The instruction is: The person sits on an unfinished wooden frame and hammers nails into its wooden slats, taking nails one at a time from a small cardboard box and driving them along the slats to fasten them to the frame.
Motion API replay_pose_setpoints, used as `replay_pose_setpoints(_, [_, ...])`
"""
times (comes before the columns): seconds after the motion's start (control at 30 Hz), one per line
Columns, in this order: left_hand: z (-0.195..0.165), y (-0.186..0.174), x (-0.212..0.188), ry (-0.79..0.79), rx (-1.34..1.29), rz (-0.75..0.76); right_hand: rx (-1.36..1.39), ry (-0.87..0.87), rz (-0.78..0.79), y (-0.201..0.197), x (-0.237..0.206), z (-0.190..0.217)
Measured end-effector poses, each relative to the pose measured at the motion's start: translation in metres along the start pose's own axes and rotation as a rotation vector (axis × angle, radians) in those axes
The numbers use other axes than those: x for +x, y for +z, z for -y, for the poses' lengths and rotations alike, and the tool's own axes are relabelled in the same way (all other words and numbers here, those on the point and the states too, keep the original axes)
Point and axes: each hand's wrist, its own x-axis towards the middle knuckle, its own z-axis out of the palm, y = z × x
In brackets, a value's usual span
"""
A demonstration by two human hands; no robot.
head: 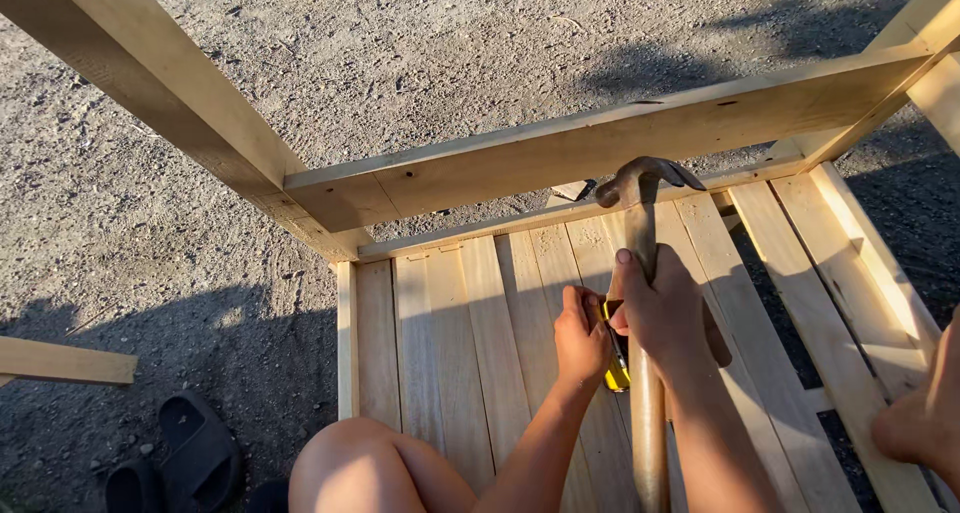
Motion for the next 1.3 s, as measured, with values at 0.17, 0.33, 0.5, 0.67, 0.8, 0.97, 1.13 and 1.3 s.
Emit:
replay_pose_setpoints(0.17, [0.025, -0.068, 0.020, -0.152, -0.178, -0.365, -0.056, -0.151, 0.082, 0.107, -0.021, 0.009])
replay_pose_setpoints(0.33, [0.023, -0.163, 0.063, -0.232, -0.294, -0.827, -0.458, -0.295, 0.135, 0.172, -0.015, -0.027])
replay_pose_setpoints(0.5, [0.025, -0.177, 0.103, -0.009, -0.168, -0.705, -0.505, -0.311, 0.118, 0.200, -0.012, -0.071])
replay_pose_setpoints(0.67, [0.039, -0.158, 0.121, 0.060, 0.171, -0.508, -0.321, -0.373, 0.041, 0.194, 0.003, -0.103])
replay_pose_setpoints(0.8, [0.051, -0.155, 0.138, 0.292, 0.375, -0.464, -0.295, -0.231, 0.122, 0.168, 0.020, -0.122])
replay_pose_setpoints(0.97, [0.061, -0.151, 0.143, 0.174, 0.570, -0.449, -0.184, 0.084, 0.272, 0.166, 0.025, -0.122])
replay_pose_setpoints(1.13, [0.061, -0.148, 0.143, 0.065, 0.680, -0.436, 0.131, 0.301, 0.324, 0.160, 0.023, -0.124])
replay_pose_setpoints(1.3, [0.073, -0.149, 0.145, 0.017, 0.731, -0.448, 0.353, 0.317, 0.393, 0.159, 0.023, -0.140])
